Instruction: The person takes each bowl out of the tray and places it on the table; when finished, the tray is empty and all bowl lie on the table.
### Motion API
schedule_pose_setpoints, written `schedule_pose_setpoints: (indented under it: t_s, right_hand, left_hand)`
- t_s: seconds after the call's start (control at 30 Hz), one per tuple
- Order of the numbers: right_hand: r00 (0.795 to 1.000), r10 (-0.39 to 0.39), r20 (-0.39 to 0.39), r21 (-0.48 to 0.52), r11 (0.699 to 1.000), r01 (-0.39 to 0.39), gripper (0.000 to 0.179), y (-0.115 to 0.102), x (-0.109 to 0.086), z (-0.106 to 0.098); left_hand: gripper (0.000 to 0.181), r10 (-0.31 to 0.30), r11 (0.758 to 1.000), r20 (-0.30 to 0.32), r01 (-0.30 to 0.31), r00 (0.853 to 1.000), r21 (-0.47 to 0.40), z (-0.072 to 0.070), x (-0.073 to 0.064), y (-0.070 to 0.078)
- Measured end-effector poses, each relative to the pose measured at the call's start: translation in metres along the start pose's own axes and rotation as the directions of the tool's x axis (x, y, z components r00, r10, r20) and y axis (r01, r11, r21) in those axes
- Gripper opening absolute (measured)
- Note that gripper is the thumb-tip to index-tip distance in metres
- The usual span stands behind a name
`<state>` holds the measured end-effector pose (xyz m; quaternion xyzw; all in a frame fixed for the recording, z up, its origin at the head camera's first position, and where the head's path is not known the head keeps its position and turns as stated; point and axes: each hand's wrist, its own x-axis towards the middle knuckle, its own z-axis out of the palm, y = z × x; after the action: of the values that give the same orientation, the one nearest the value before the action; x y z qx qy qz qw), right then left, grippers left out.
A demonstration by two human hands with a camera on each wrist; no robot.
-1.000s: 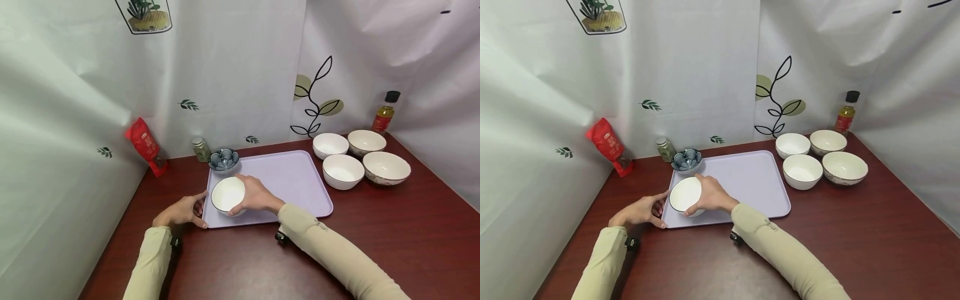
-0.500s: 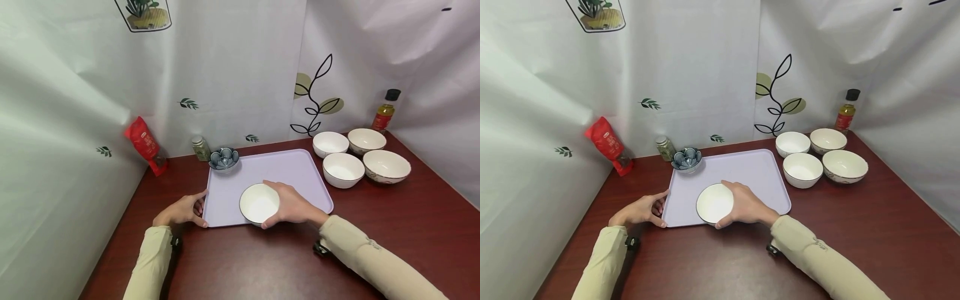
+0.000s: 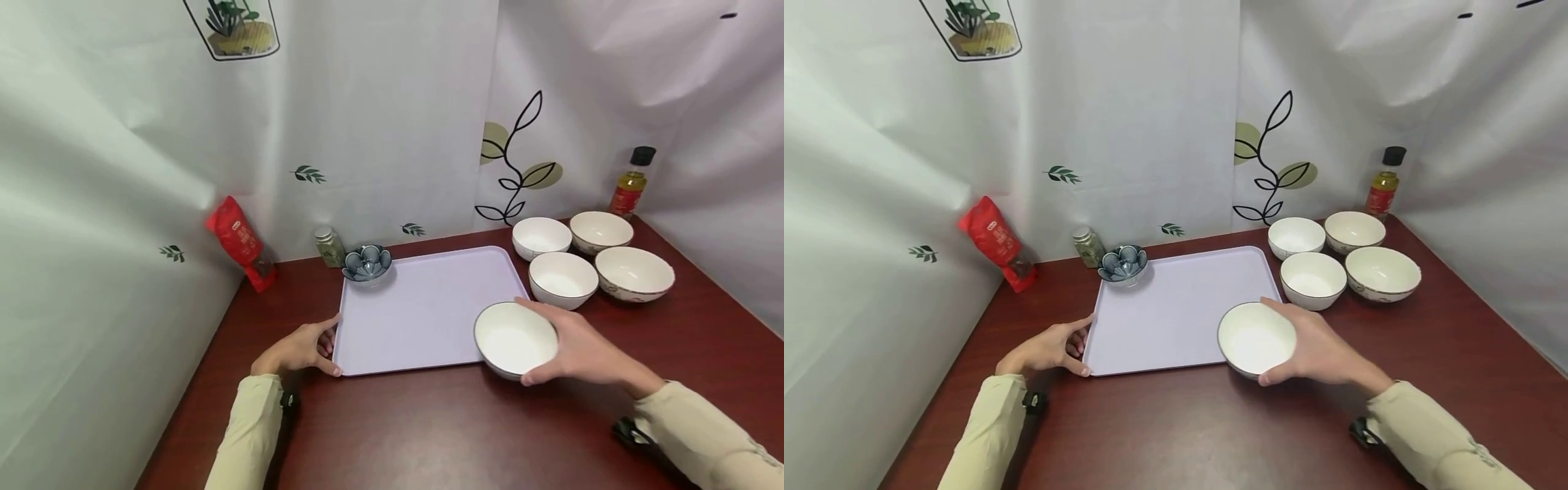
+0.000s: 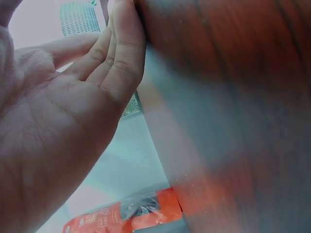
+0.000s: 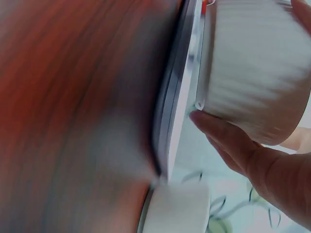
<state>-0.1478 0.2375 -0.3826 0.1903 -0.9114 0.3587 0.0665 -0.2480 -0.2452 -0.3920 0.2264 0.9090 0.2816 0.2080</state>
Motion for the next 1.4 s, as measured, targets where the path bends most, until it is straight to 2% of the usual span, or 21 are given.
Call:
schedule_pose_setpoints:
  t_s: [0.27,0.57,0.97,1.4]
  right_hand:
    - [0.995,0.080,-0.051,-0.017,0.997,-0.081,0.108,0.029,-0.027,-0.034]
    - [0.990,0.122,-0.071,-0.049,0.991,-0.126,0.108,0.061,-0.046,-0.053]
    - [0.992,0.122,-0.043,-0.055,0.991,-0.124,0.107,0.077,-0.051,-0.054]
    - [0.991,0.129,0.025,-0.053,0.990,-0.127,0.106,0.087,-0.047,-0.058]
  left_hand:
    - [0.110,0.008,1.000,-0.006,-0.008,1.000,-0.012,-0.001,0.001,-0.003]
    - [0.110,0.016,1.000,-0.003,-0.016,1.000,-0.007,0.002,0.001,-0.004]
    - [0.109,0.028,1.000,-0.004,-0.028,1.000,-0.010,0.000,0.000,-0.002]
    - [0.109,0.003,1.000,-0.002,-0.003,1.000,-0.015,0.001,-0.002,-0.004]
